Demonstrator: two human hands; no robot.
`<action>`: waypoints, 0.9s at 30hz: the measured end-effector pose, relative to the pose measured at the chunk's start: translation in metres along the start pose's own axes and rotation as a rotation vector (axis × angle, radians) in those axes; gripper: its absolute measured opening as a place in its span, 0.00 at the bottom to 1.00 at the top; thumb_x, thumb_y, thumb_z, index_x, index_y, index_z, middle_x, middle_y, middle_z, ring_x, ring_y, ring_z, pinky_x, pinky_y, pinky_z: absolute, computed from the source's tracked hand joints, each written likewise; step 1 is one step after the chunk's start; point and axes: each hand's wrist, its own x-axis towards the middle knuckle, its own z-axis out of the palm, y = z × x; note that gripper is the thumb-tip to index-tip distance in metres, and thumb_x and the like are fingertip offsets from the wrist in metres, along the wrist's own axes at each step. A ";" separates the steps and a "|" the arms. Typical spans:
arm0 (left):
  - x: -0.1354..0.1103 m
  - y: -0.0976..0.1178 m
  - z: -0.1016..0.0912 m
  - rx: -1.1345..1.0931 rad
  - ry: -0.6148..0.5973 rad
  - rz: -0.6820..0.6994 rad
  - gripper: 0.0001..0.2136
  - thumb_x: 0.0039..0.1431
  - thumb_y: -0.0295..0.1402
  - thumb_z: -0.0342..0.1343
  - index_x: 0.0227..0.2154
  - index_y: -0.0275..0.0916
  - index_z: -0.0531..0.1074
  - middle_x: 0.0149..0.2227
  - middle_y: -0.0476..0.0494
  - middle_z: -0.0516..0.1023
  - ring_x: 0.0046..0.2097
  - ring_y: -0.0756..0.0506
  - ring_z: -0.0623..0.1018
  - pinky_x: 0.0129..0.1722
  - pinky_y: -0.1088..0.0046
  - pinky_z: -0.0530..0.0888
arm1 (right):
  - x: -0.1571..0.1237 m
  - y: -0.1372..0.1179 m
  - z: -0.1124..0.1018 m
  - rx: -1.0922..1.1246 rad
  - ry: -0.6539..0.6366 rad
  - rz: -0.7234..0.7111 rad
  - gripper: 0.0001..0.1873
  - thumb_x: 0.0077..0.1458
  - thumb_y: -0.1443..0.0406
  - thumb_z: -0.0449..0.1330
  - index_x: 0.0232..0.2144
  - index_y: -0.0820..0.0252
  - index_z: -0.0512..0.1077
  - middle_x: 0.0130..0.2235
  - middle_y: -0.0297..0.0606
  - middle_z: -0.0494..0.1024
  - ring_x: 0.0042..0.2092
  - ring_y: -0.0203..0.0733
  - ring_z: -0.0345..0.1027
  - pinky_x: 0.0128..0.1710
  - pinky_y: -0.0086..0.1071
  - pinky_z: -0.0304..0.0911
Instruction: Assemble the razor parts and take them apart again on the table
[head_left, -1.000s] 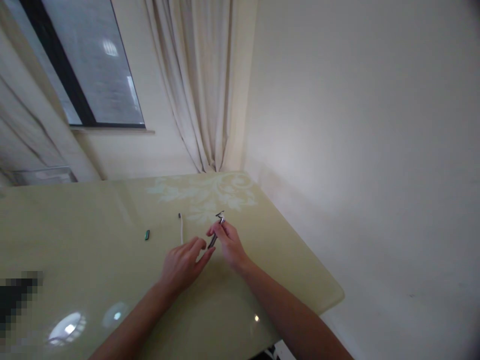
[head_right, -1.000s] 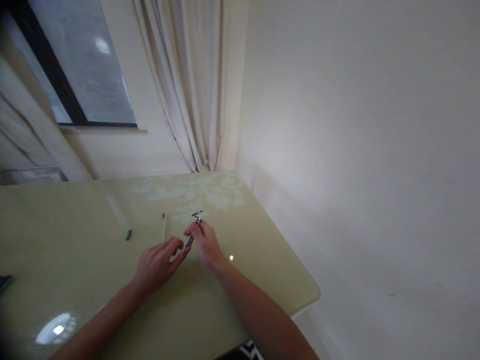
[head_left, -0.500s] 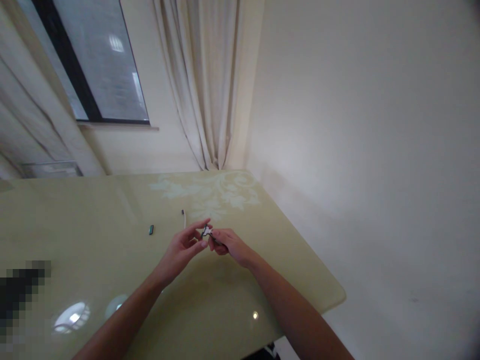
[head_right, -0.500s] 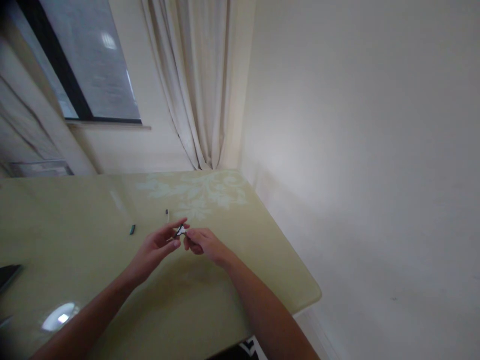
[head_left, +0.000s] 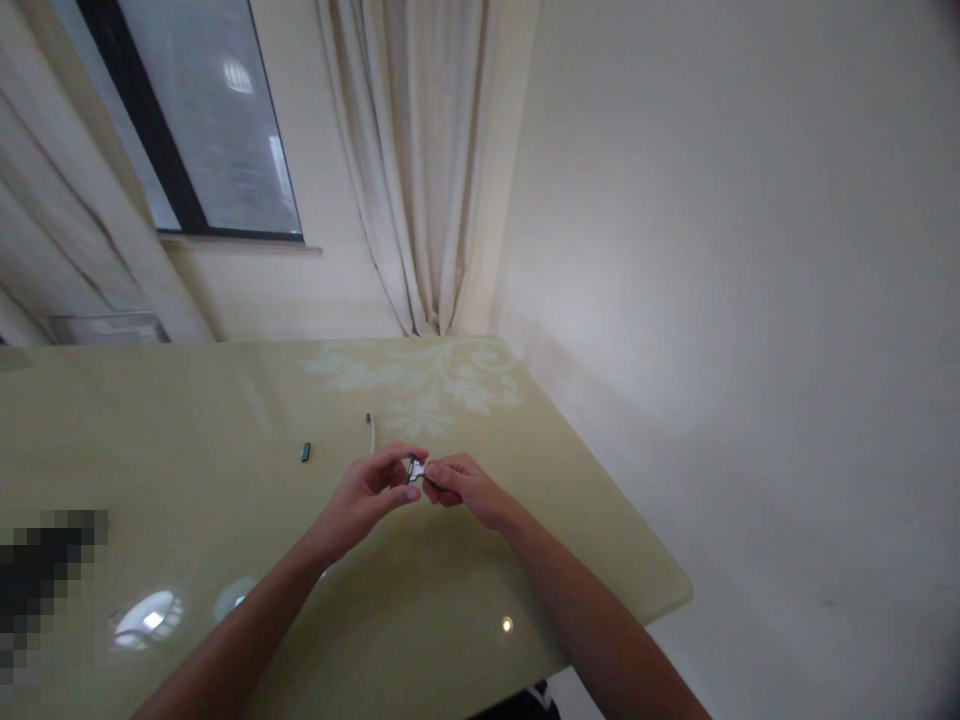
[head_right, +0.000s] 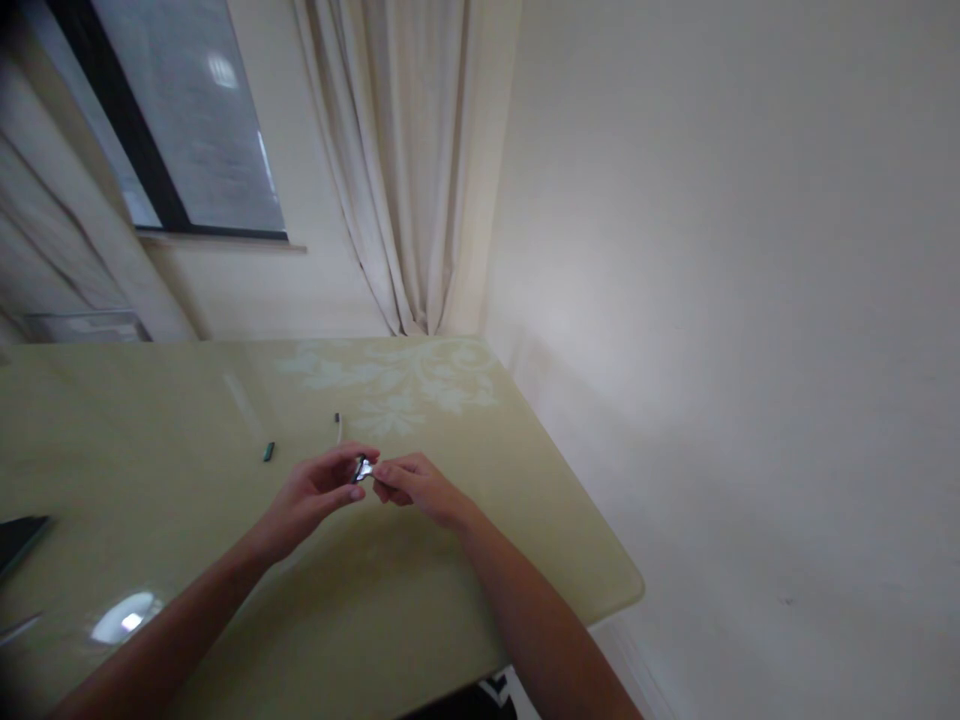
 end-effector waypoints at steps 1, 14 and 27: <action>0.000 0.000 0.000 0.002 0.001 0.005 0.22 0.53 0.40 0.70 0.50 0.40 0.80 0.34 0.46 0.77 0.38 0.46 0.76 0.38 0.72 0.74 | 0.000 0.000 0.000 0.001 0.001 -0.002 0.28 0.59 0.43 0.60 0.24 0.61 0.69 0.23 0.30 0.63 0.24 0.31 0.49 0.25 0.30 0.42; -0.001 0.001 -0.001 -0.111 0.005 -0.042 0.21 0.51 0.37 0.72 0.49 0.43 0.81 0.39 0.45 0.79 0.40 0.46 0.75 0.39 0.73 0.72 | 0.003 0.002 0.002 0.050 0.008 -0.053 0.28 0.59 0.45 0.62 0.21 0.61 0.67 0.22 0.28 0.61 0.23 0.30 0.47 0.24 0.30 0.40; 0.022 -0.002 0.004 0.258 0.228 -0.080 0.26 0.52 0.47 0.67 0.53 0.42 0.78 0.40 0.45 0.78 0.29 0.52 0.70 0.30 0.75 0.69 | 0.019 0.014 -0.035 0.247 0.409 -0.148 0.39 0.58 0.32 0.51 0.15 0.57 0.61 0.13 0.23 0.49 0.16 0.28 0.38 0.18 0.30 0.34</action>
